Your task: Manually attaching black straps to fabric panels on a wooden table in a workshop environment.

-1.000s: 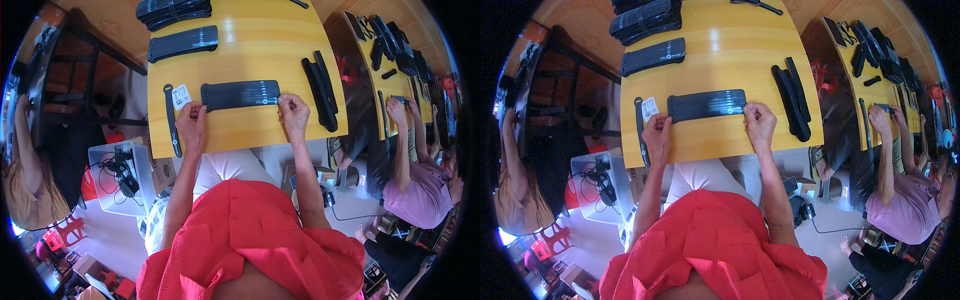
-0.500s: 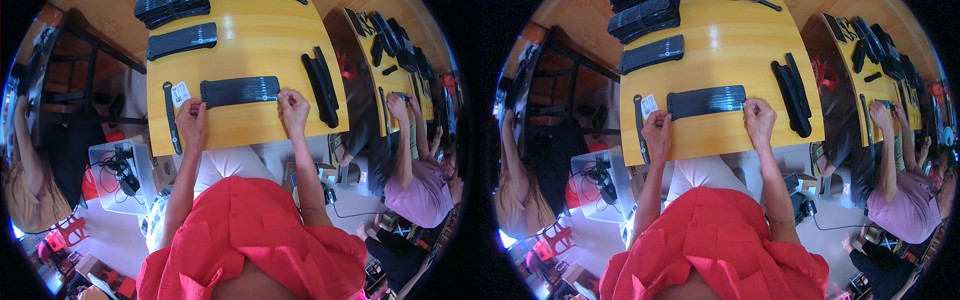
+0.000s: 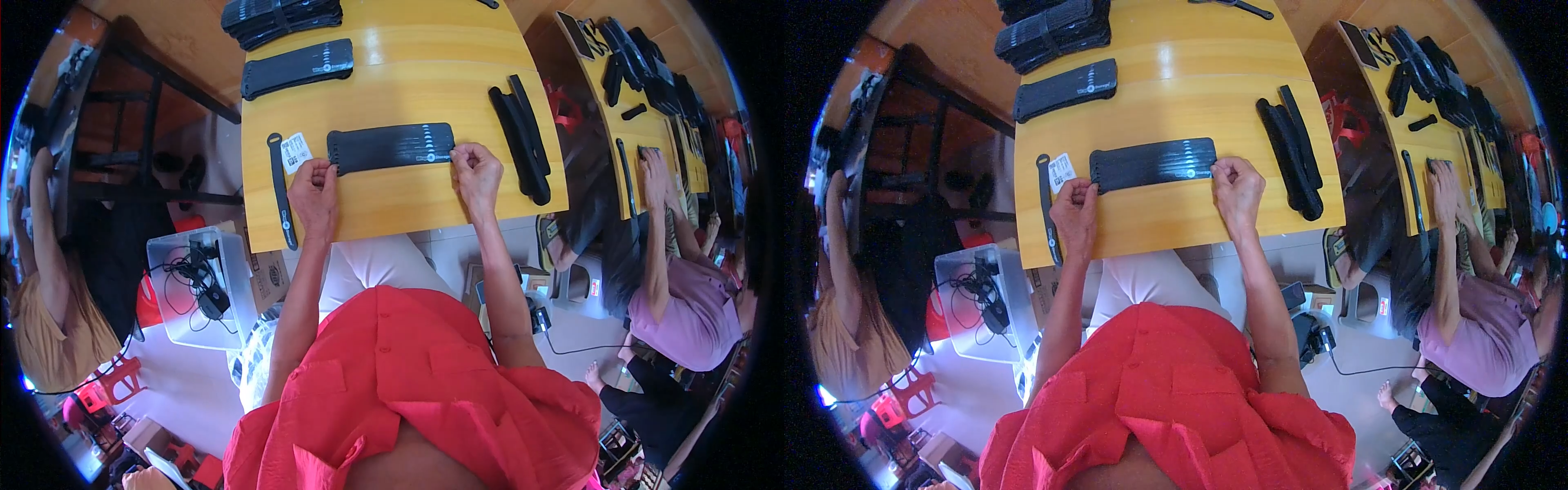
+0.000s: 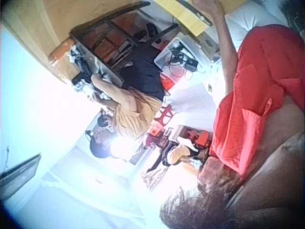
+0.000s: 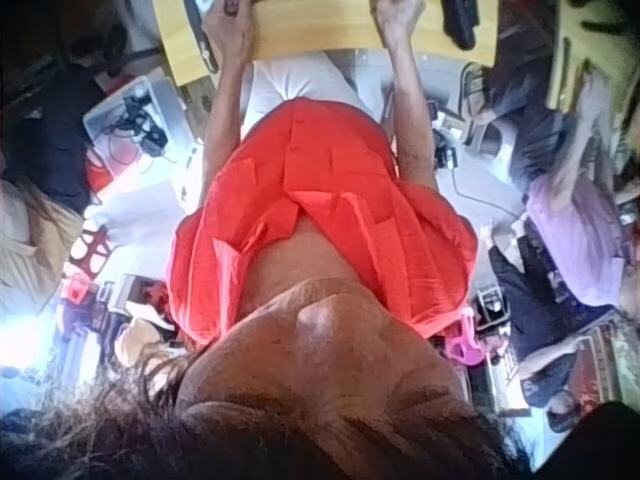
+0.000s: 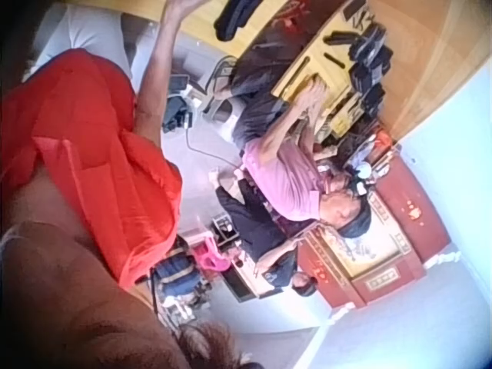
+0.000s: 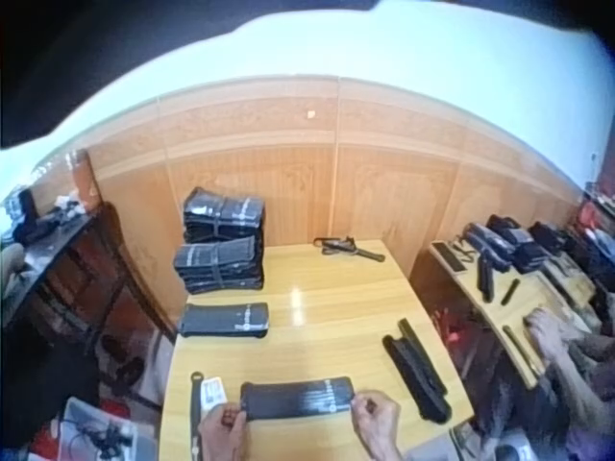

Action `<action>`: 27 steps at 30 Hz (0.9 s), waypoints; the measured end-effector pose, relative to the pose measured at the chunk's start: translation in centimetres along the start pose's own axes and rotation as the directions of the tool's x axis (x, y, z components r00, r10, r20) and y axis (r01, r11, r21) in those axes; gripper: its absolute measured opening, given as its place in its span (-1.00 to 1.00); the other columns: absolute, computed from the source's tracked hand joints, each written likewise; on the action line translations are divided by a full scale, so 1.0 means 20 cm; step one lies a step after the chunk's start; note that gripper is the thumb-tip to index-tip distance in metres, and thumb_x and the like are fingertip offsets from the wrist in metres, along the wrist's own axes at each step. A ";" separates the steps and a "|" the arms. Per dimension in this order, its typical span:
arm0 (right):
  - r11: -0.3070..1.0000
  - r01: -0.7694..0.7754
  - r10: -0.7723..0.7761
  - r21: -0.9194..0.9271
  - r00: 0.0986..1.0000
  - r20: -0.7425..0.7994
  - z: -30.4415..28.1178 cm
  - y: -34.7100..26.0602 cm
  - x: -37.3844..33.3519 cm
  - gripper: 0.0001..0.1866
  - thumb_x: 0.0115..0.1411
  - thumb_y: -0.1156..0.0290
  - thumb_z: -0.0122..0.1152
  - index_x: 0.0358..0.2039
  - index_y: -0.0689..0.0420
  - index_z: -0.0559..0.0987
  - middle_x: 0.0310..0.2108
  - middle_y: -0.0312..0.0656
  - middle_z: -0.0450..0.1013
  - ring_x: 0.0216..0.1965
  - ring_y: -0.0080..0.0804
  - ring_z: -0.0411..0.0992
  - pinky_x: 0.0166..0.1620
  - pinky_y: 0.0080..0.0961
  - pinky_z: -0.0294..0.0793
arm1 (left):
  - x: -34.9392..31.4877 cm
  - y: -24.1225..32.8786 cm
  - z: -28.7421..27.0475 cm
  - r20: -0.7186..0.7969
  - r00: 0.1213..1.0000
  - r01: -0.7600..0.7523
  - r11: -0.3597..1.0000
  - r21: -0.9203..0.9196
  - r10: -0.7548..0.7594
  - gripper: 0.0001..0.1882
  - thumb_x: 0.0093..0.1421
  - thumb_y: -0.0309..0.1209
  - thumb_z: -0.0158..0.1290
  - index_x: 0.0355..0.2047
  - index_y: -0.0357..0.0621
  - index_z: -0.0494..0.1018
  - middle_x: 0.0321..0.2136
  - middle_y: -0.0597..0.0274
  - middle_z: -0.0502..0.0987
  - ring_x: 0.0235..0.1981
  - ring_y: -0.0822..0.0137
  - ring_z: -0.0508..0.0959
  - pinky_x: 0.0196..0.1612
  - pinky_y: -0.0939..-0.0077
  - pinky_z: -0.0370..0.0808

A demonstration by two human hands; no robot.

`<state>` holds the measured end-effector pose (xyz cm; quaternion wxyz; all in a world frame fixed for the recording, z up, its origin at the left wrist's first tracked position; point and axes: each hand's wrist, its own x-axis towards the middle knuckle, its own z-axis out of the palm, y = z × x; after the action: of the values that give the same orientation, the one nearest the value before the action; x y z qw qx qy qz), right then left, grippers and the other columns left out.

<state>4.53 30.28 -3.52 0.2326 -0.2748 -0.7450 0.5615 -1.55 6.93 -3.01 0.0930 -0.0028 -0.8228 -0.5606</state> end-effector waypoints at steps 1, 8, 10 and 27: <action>1.000 0.003 -0.003 0.002 1.000 0.001 0.00 0.00 0.00 -0.96 -0.01 0.62 0.22 -0.55 0.27 0.52 -0.71 -0.29 0.36 -0.75 -0.65 0.27 -0.68 -0.66 0.23 | 0.00 -0.01 0.00 -0.003 1.000 -0.002 1.000 -0.001 0.002 -0.91 0.00 -0.57 0.13 -0.46 -0.26 0.45 -0.60 0.27 0.48 -0.62 0.54 0.42 -0.50 0.69 0.39; 0.987 0.098 -0.102 -0.128 0.994 -0.027 0.00 0.03 0.03 -0.92 -0.04 0.65 0.20 -0.61 0.29 0.49 -0.68 -0.24 0.38 -0.74 -0.59 0.29 -0.66 -0.64 0.27 | 0.00 0.00 0.00 0.000 0.998 -0.057 0.998 0.010 0.057 -0.89 -0.02 -0.62 0.11 -0.47 -0.26 0.41 -0.59 0.26 0.41 -0.63 0.51 0.38 -0.52 0.64 0.36; 0.990 0.081 -0.083 -0.112 0.996 -0.018 -0.01 -0.02 0.03 -0.92 -0.04 0.65 0.20 -0.61 0.28 0.49 -0.68 -0.22 0.38 -0.74 -0.58 0.30 -0.67 -0.64 0.28 | 0.01 0.00 -0.01 0.006 0.998 -0.064 0.998 0.018 0.064 -0.89 -0.02 -0.62 0.11 -0.47 -0.26 0.40 -0.58 0.26 0.40 -0.63 0.50 0.37 -0.52 0.64 0.35; 0.635 0.594 -0.540 -0.493 0.798 0.267 0.18 -0.18 -0.10 -0.55 0.13 0.28 0.07 -0.02 0.27 0.34 0.06 0.12 0.22 0.12 -0.03 0.15 0.12 -0.07 0.11 | -0.03 0.14 0.03 0.323 0.857 -0.513 0.725 0.460 0.402 -0.30 0.14 -0.13 -0.03 0.17 -0.29 0.04 0.21 0.00 0.04 0.24 0.09 0.03 0.21 0.04 -0.06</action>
<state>3.10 25.52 -0.99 0.2715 -0.0550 -0.9326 0.2313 -0.75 8.58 -0.66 0.1426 -0.2374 -0.9231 -0.2669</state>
